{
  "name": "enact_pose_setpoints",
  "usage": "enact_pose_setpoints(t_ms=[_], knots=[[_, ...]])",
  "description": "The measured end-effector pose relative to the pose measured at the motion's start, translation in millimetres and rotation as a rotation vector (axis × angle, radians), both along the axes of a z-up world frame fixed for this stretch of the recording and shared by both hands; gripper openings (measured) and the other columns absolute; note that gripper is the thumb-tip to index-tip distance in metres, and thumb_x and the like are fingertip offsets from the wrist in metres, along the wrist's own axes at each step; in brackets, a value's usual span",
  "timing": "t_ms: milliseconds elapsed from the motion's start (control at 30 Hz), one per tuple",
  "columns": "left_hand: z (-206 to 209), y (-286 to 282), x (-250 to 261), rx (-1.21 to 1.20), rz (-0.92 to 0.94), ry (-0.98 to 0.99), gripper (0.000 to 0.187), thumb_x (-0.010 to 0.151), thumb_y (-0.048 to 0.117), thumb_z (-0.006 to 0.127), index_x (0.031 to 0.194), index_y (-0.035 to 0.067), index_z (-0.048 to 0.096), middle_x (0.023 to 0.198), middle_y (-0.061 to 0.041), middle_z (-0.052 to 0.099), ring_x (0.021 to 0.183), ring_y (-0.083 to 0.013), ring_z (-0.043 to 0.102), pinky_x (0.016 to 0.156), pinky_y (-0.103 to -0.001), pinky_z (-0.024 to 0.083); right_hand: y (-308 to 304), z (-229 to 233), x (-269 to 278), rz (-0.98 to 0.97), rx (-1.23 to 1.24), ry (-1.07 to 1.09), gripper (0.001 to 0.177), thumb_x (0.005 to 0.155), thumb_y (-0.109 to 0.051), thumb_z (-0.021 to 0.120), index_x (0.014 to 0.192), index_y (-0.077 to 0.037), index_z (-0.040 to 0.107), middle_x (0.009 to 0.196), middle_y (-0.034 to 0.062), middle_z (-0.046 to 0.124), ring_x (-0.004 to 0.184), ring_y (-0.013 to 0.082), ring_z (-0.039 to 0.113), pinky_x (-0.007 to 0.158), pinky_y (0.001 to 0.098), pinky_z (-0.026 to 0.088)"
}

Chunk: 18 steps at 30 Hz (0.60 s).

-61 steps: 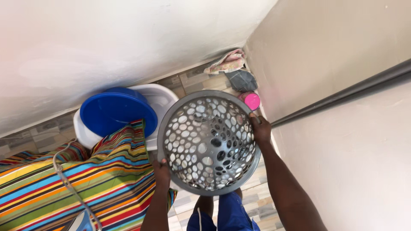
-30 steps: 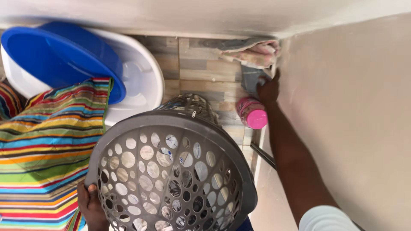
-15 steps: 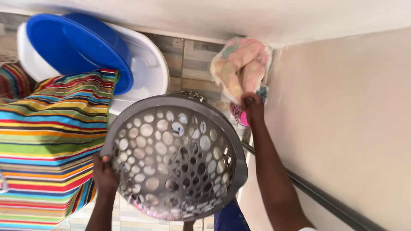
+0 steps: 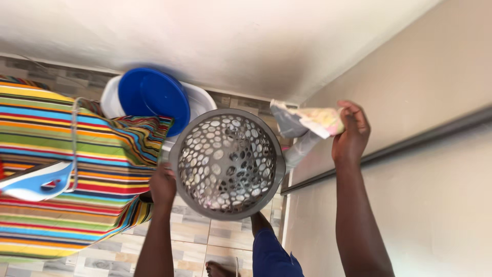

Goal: The person places items into a laundry basket, moves several containers and buckets, and then mops the tiled floor of a bedroom and a closet area.

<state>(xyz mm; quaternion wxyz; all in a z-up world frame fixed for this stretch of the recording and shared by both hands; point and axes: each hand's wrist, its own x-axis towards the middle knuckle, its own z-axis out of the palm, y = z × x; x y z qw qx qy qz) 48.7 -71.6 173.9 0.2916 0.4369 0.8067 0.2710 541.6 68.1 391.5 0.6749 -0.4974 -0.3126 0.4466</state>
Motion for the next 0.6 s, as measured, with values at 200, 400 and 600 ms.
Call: enact_pose_setpoints(t_ms=[200,400,600], knots=[[53,-231,-32,0.297,-0.076,0.096,0.04,0.067,-0.018,0.05,0.095,0.004,0.071,0.099,-0.02,0.068,0.1,-0.0389,0.065,0.087,-0.042,0.052,-110,188,-88,0.3,0.336,0.063,0.017,0.106,-0.008,0.063,0.121,0.0,0.068,0.107,0.0019,0.065,0.099,0.0085,0.059,0.095,0.0255,0.049],[109,-490,-111,-0.011,0.399,-0.11,0.05,0.07,-0.011,0.049,0.114,0.006,0.067,0.107,-0.015,0.074,0.103,-0.0298,0.069,0.092,-0.04,0.051,-269,246,-154,0.716,0.326,-0.168,0.018,0.106,-0.008,0.069,0.112,0.008,0.073,0.091,0.0032,0.065,0.08,0.0076,0.055,0.077,0.021,0.042],[145,-695,-153,-0.151,0.856,-0.319,0.027,0.101,0.01,0.052,0.121,0.008,0.07,0.09,-0.028,0.08,0.084,-0.0242,0.08,0.081,-0.034,0.056,-350,228,-256,1.13,0.191,-0.111,0.02,0.094,-0.002,0.065,0.111,0.007,0.073,0.09,0.0062,0.07,0.083,0.0127,0.061,0.076,0.0278,0.049]])
